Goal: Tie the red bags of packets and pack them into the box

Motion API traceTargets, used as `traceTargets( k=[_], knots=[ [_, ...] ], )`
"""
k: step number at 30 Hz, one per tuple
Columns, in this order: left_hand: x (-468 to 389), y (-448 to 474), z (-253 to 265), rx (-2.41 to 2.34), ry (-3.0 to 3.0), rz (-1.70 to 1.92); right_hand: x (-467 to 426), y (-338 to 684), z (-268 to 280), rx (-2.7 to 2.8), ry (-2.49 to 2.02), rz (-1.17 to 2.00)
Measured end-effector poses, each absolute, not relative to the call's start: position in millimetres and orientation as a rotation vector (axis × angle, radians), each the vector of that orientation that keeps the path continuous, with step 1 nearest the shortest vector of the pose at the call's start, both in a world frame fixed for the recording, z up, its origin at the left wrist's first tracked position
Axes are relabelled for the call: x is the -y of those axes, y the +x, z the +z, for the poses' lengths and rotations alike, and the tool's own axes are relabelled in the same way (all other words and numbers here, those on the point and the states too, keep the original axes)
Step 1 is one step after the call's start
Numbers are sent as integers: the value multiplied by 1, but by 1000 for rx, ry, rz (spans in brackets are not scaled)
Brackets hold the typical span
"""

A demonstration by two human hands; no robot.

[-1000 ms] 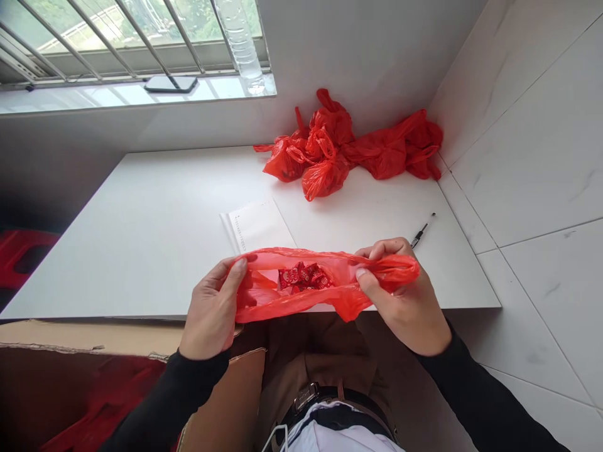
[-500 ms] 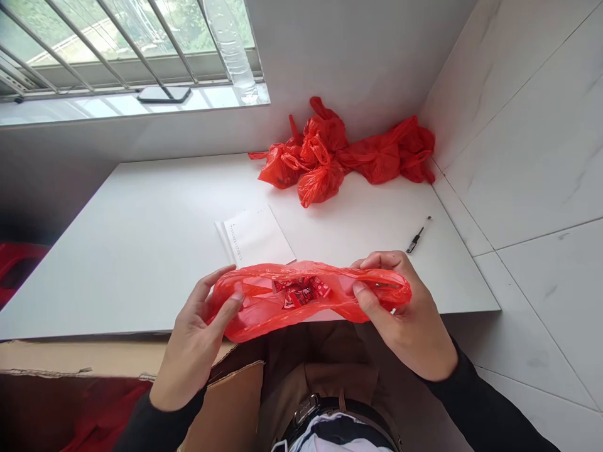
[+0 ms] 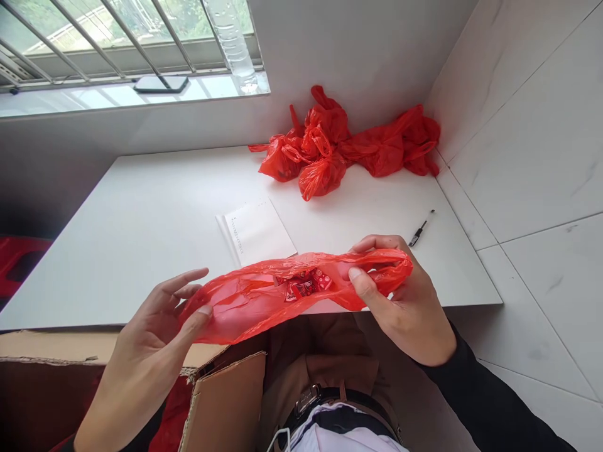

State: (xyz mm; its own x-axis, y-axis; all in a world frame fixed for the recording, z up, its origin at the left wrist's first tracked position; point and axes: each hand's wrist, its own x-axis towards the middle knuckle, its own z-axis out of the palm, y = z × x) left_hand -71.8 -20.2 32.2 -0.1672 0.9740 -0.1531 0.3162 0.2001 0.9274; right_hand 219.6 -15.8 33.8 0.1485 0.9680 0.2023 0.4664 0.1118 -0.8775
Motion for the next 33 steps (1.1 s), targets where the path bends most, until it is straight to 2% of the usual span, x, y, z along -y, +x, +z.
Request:
traceTargets(
  k=[6,16,23,25,30,33],
  knots=[
    [28,-71,35,-1509,1167,1062,17,224,30,1474,-1497,632],
    [22,-78,30,-1767,1245,1066,14,226,30,1502,-1484,624],
    [-1,-63,49,-1578,1228,1222,-3,219,54,1553,-1351,506],
    [-11,-50,53,-1440,1181,1283,-9,211,59,1603,-1317,570],
    [-24,-22,59,-1109,1061,1246,-26,183,61,1847,-1154,1011],
    [-26,-24,60,-1029,1007,1239,-36,172,60,1922,-1072,1101]
  ],
)
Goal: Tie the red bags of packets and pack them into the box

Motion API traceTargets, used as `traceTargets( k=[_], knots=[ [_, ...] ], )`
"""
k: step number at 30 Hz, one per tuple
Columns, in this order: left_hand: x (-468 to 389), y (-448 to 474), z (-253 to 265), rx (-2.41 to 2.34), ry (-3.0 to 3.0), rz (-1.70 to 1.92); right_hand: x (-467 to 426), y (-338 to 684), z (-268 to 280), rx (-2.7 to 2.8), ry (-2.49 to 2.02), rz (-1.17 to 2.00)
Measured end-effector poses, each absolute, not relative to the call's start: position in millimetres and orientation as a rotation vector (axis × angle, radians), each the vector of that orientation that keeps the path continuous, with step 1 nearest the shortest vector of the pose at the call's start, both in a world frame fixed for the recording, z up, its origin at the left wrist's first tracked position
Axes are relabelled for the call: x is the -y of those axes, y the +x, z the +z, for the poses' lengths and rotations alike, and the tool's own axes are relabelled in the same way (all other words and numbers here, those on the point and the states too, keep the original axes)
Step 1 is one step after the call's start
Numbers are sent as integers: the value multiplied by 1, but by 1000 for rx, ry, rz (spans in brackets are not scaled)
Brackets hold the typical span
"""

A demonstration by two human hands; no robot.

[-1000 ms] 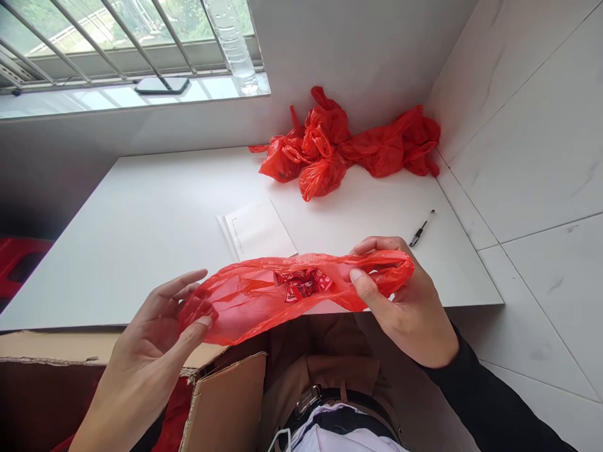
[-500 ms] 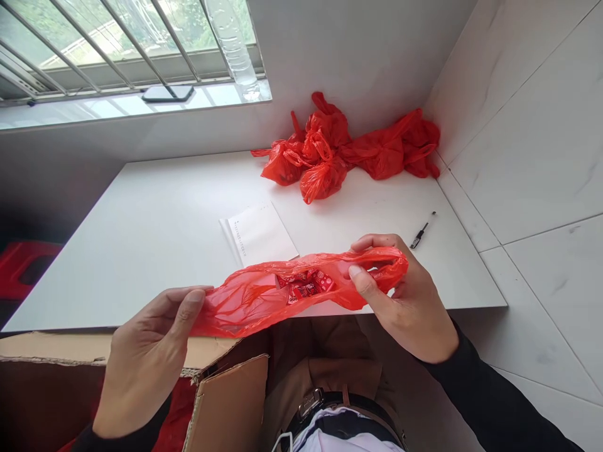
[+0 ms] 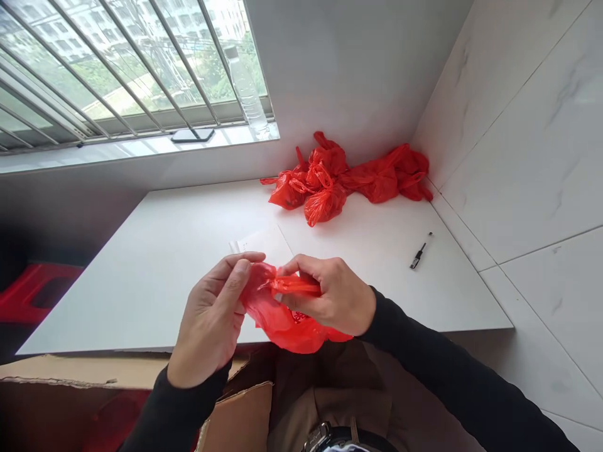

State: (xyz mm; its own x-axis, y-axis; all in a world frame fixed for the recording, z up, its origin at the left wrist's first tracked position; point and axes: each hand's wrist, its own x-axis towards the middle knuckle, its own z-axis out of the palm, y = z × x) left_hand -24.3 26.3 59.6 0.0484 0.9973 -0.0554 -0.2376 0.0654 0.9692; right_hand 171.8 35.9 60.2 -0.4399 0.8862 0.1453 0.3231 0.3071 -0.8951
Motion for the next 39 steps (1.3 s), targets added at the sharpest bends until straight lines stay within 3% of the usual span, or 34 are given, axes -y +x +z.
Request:
traceTargets(
  k=[4,10,14,18,21,25,31,39],
  knots=[
    [-26,-44,49,-951,1005,1290,-46,168,62,1854,-1098,1076],
    [-28,-37,27,-987,1571,858,-53,162,66,1875,-1006,1137],
    [-38,-24,21,-1131,1618,1001,-57,170,72,1819,-1037,989],
    [-46,-24,31,-1098,1320,1309,-60,186,77,1784,-1109,779],
    [-49,-26,42,-866,907,1197,-61,193,78,1776,-1195,614],
    [-48,-23,51,-932,882,1007,-59,188,82,1761,-1235,747],
    [-38,-10,53,-932,1453,821,-48,161,94,2052,-918,958],
    [-49,-16,43,-922,1319,839,-67,168,81,2183,-758,774]
  ],
)
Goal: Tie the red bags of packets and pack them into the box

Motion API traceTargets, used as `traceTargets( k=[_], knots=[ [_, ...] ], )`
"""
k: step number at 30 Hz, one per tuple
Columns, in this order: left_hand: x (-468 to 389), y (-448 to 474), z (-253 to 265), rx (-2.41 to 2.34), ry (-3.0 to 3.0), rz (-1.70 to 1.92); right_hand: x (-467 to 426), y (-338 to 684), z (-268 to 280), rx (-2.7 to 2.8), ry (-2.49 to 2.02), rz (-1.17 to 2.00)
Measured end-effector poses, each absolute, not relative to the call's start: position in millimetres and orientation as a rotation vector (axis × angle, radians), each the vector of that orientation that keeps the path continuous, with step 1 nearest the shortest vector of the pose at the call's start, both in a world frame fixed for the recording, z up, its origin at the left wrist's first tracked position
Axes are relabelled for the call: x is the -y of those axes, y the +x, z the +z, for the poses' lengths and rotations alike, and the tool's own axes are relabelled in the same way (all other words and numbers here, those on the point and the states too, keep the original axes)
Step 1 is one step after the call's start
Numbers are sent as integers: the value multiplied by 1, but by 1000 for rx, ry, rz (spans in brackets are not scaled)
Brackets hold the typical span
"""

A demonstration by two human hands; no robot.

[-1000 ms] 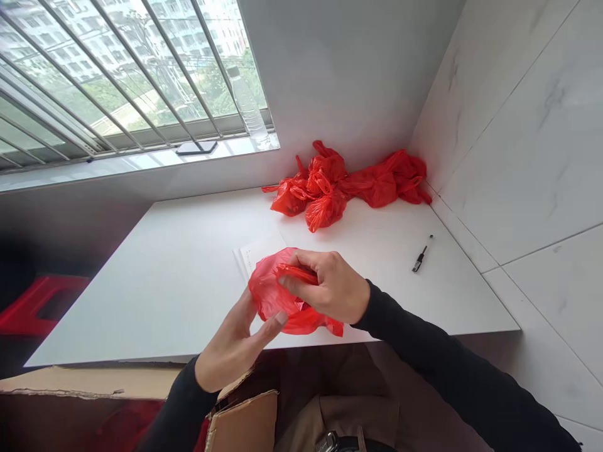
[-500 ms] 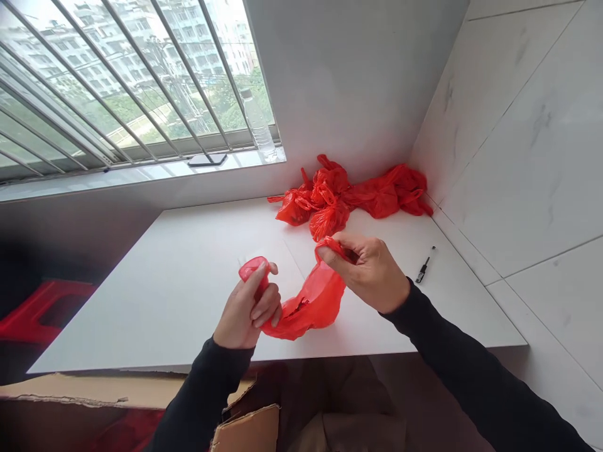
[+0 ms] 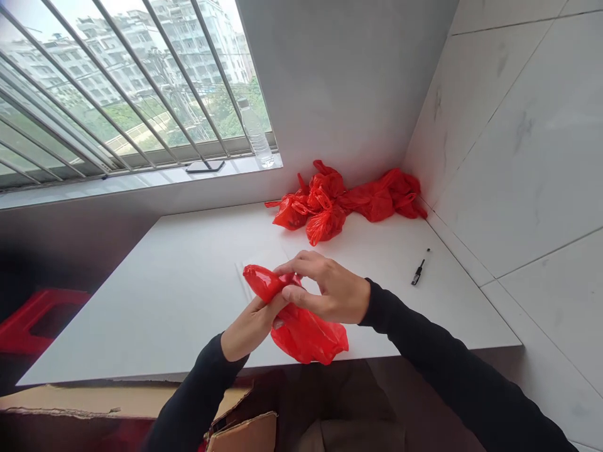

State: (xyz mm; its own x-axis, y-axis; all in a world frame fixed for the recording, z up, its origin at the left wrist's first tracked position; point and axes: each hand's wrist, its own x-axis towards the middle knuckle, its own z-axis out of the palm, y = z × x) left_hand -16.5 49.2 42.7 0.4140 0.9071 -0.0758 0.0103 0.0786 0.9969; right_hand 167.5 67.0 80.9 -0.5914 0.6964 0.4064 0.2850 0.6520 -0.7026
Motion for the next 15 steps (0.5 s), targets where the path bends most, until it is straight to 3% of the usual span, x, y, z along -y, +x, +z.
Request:
traceTargets(
  k=[6,12,15],
  knots=[
    [-56,-27,36,-769,1249,635,-73,178,62,1933,-973,1121],
    [-65,-28,26,-677,985,762,-51,175,59,1859,-998,1207],
    [-64,-28,30,-725,1114,793,-47,172,54,1926,-1017,1074]
  ],
)
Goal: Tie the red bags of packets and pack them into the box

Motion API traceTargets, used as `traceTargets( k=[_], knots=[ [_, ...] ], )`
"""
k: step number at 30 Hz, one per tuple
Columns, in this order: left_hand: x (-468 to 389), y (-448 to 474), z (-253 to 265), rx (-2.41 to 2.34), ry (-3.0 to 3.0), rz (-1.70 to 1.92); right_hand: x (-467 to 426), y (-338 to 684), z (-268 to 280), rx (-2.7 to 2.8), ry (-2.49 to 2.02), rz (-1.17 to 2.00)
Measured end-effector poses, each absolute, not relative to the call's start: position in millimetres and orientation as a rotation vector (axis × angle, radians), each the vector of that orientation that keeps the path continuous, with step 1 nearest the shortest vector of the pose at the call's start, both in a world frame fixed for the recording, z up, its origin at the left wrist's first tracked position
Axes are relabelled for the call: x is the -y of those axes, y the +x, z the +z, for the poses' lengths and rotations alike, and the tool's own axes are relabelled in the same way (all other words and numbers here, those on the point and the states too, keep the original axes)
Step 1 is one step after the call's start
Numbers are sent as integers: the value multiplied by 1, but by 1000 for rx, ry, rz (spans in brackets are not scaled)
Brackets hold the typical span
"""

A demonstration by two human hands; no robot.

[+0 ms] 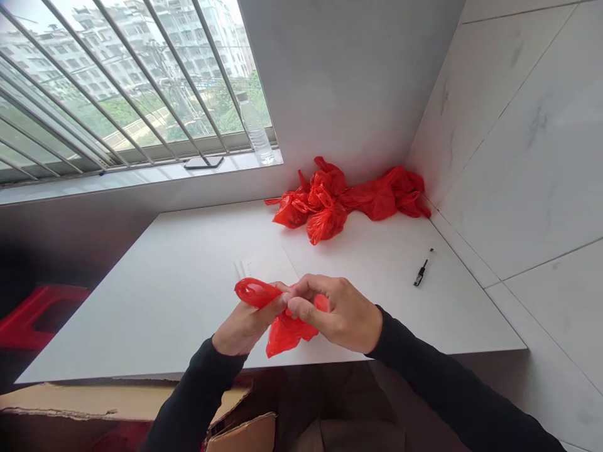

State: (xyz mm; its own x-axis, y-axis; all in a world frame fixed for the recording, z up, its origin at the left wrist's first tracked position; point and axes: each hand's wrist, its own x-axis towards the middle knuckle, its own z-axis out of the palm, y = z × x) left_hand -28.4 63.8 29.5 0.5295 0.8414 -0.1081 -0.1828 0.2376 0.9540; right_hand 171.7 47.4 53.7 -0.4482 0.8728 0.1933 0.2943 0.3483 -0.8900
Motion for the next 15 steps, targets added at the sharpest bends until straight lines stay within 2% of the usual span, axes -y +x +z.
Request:
traceTargets(
  k=[3,6,10,15],
  knots=[
    [-59,-28,36,-784,1255,784,-58,170,41,1914,-961,992],
    [-53,-27,35,-863,1490,815,-70,169,24,1926,-900,1213],
    [-48,-22,11,-1192,1944,1041,-78,165,1,1824,-1030,1310],
    [-51,-20,-17,-1334,2155,1306,-83,159,-16,1748,-794,1617]
  ],
)
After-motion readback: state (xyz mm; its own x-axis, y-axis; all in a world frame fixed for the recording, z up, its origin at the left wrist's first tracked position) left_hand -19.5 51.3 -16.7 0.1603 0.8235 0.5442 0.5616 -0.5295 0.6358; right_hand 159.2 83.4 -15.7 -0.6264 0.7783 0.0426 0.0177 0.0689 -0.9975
